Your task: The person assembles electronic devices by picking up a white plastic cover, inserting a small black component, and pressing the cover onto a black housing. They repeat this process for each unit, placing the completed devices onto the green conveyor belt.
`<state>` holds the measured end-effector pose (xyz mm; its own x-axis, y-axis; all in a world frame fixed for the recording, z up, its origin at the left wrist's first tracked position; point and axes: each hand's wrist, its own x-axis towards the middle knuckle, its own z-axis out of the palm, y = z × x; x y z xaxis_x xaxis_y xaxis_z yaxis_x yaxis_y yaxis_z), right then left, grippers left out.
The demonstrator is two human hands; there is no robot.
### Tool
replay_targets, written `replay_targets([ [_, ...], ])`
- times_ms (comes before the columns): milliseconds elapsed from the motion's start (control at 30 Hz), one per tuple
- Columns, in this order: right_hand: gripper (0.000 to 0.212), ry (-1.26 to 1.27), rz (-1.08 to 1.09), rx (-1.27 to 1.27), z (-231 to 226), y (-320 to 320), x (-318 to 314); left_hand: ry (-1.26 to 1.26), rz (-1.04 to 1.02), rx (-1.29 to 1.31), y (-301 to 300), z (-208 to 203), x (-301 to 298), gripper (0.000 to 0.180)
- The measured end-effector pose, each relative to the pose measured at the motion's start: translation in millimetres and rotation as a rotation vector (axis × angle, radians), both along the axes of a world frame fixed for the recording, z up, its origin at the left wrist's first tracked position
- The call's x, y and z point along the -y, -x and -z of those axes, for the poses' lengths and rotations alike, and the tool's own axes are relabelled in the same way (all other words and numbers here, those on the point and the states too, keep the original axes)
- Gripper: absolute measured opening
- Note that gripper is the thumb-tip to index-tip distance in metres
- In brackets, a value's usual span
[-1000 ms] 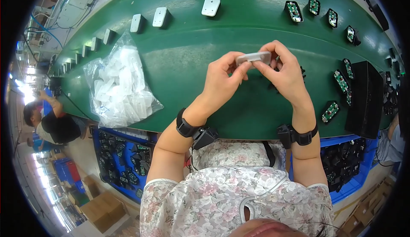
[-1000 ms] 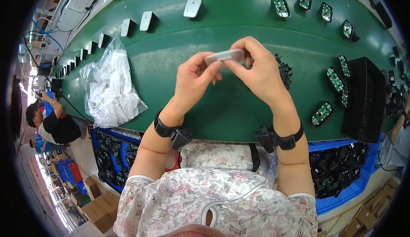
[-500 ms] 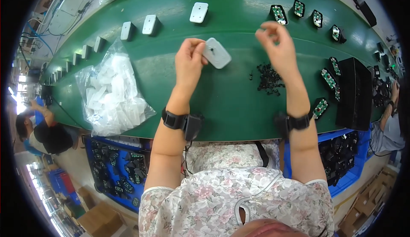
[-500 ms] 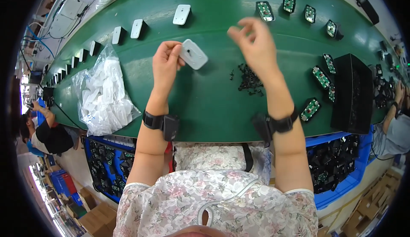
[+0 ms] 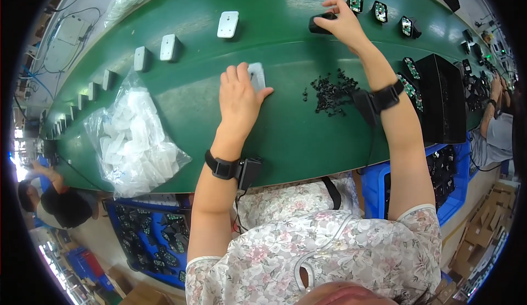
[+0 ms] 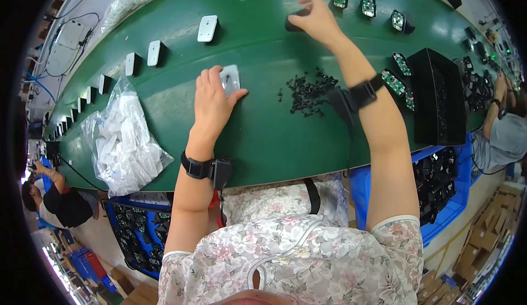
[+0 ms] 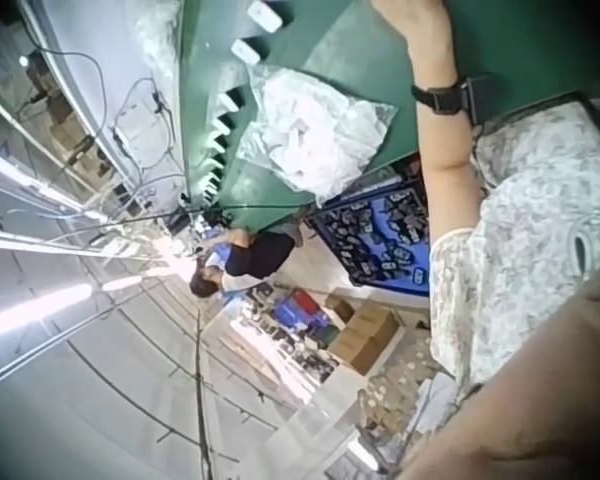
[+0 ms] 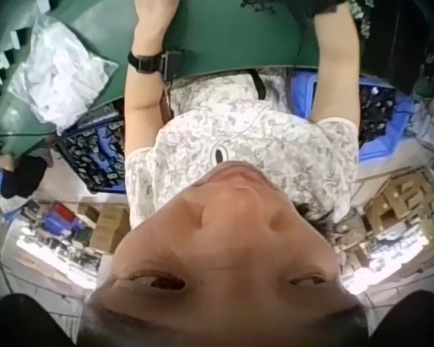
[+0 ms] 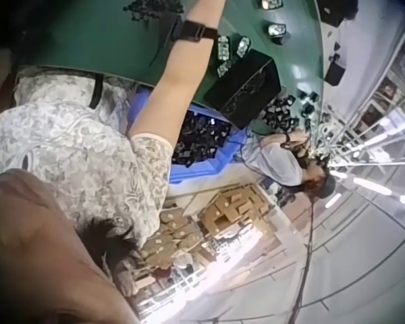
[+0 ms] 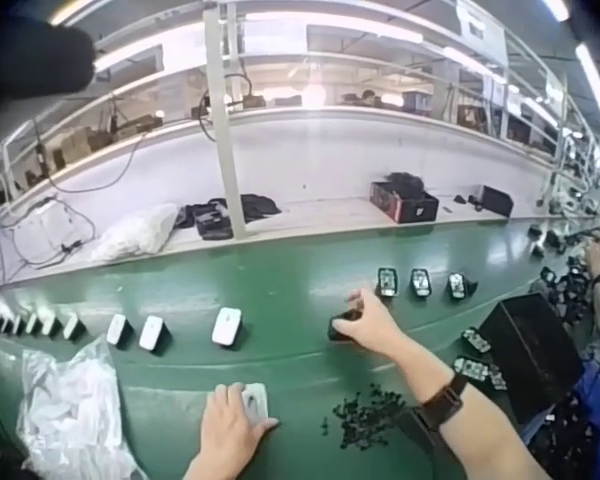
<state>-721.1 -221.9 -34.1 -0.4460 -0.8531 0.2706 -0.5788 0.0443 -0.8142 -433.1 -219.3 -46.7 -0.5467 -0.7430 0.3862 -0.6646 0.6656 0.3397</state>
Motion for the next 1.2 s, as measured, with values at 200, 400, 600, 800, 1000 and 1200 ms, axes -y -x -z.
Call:
replay_targets([
  [200,0.034,-0.170,-0.049,-0.198,-0.7,7.9,-52.5,0.036,0.235,-0.195,9.2,10.6,9.5,0.048],
  [400,0.037,-0.057,-0.157,-0.419,-4.8,-3.7,-68.4,-0.015,0.218,-0.217,8.2,16.9,11.7,0.048],
  [600,0.039,0.045,-0.482,-0.312,-27.3,-88.6,-65.0,-0.166,0.255,-0.428,-3.9,14.0,18.4,0.051],
  [800,0.037,-0.027,-0.541,-0.388,-13.0,-101.2,-47.3,-0.318,0.294,-0.396,-12.5,-0.6,17.6,0.041],
  [1000,0.036,-0.082,-0.550,-0.359,-7.0,-101.6,-39.0,-0.263,0.283,-0.272,-15.5,2.6,17.0,0.042],
  [1200,0.038,0.076,-0.493,-0.408,-6.2,-105.5,-50.4,-0.113,0.267,-0.131,-10.2,-3.2,9.7,0.045],
])
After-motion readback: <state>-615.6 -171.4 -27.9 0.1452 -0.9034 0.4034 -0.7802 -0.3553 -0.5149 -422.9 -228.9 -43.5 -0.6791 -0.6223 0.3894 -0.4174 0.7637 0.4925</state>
